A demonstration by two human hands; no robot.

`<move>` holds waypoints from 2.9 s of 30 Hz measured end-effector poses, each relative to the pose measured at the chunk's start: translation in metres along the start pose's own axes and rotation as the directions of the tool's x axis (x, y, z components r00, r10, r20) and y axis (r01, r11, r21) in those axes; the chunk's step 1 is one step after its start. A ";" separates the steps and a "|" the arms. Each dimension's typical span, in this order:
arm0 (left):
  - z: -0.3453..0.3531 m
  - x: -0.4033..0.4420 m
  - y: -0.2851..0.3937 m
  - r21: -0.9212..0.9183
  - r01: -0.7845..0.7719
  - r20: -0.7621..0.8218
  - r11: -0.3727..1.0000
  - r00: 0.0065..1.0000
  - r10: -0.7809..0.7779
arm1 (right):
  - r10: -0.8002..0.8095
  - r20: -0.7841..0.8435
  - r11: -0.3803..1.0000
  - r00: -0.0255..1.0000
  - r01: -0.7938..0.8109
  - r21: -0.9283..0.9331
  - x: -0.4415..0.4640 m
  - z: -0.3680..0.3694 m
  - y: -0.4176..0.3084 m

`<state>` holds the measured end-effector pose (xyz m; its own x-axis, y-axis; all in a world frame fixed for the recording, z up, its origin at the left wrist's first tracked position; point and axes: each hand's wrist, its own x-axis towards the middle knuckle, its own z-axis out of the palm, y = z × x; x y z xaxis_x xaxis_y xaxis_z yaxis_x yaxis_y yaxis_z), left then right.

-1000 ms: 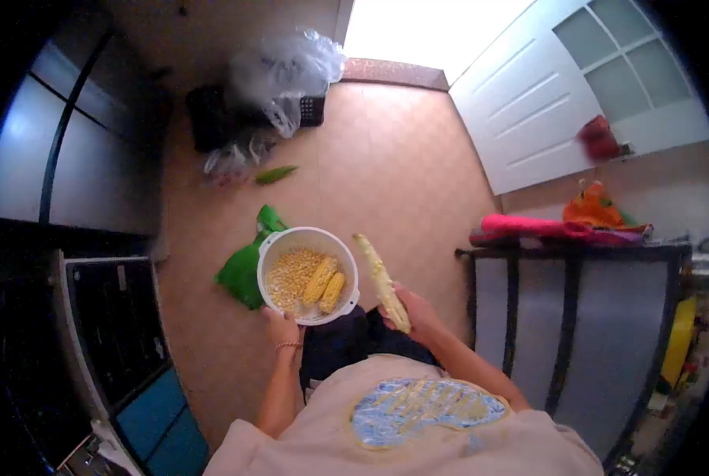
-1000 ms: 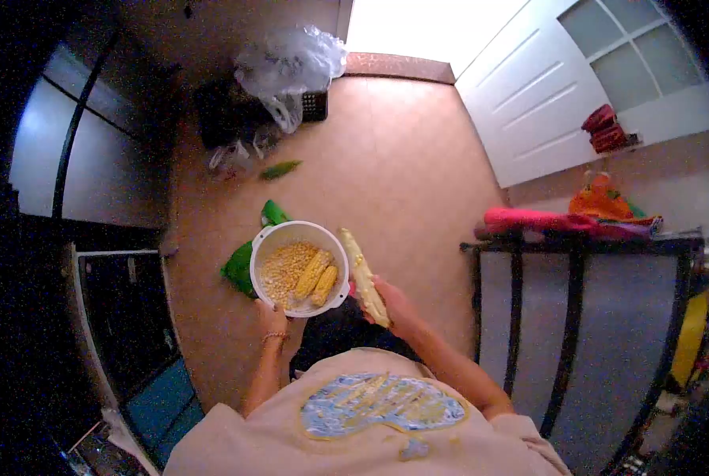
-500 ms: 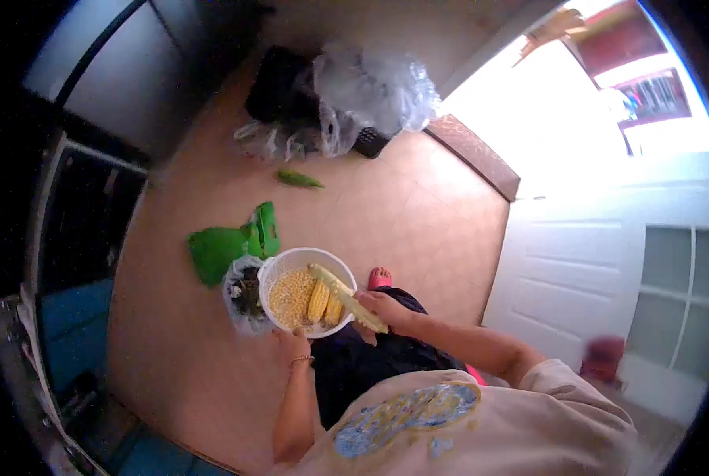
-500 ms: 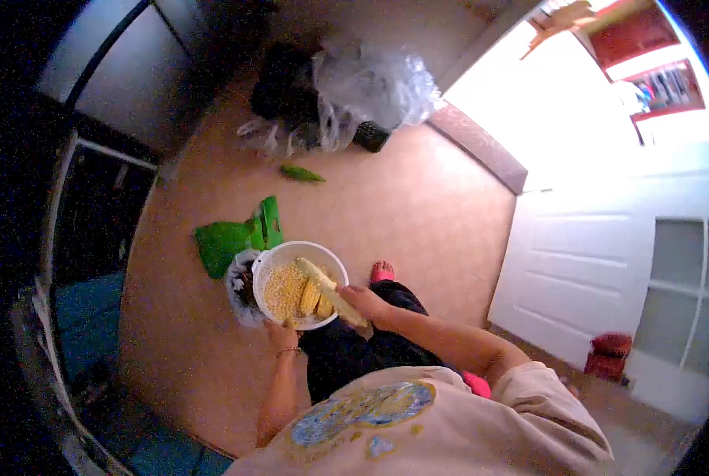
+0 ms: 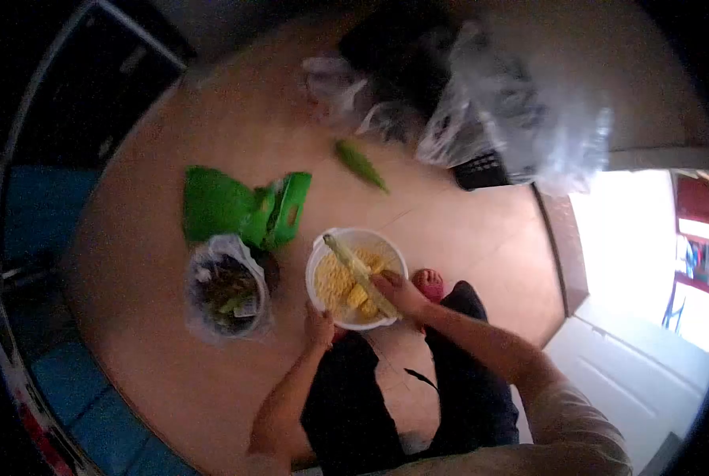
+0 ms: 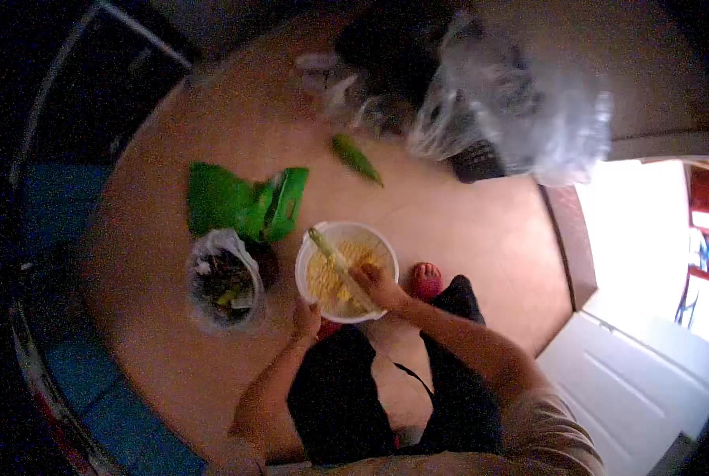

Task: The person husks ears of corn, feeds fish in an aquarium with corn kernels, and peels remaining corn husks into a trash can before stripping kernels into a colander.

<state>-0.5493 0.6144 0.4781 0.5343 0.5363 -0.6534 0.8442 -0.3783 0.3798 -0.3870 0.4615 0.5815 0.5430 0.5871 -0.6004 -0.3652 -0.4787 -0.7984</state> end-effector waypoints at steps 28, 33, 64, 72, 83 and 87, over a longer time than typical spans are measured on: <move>0.101 0.044 -0.004 -0.743 -0.424 -0.238 0.518 0.890 0.388 | -0.209 0.485 0.857 0.849 -0.080 0.509 0.107 0.031 0.170; 0.088 0.044 -0.006 -0.671 -0.455 -0.147 0.585 0.855 0.497 | -0.083 0.391 0.937 0.917 -0.062 0.345 0.092 0.031 0.158; 0.033 0.006 0.007 -0.886 -0.344 -0.160 0.310 0.856 0.492 | -0.346 0.394 0.932 0.852 0.263 0.250 0.064 0.025 0.135; 0.023 -0.008 0.011 -0.843 -0.446 -0.234 0.299 0.806 0.543 | -0.313 0.430 0.911 0.847 0.140 0.387 0.058 0.013 0.127; 0.014 -0.017 0.018 -0.808 -0.531 -0.283 0.256 0.730 0.623 | -0.263 0.448 0.937 0.854 0.115 0.330 0.054 0.020 0.125; 0.014 -0.016 0.018 -0.821 -0.490 -0.256 0.293 0.775 0.577 | -0.339 0.424 0.938 0.840 0.268 0.218 0.056 0.019 0.126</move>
<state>-0.5434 0.5884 0.4861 0.9126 0.3910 -0.1195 0.0214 0.2461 0.9690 -0.4172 0.4467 0.4460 0.2595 0.9319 -0.2532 -0.3619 -0.1492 -0.9202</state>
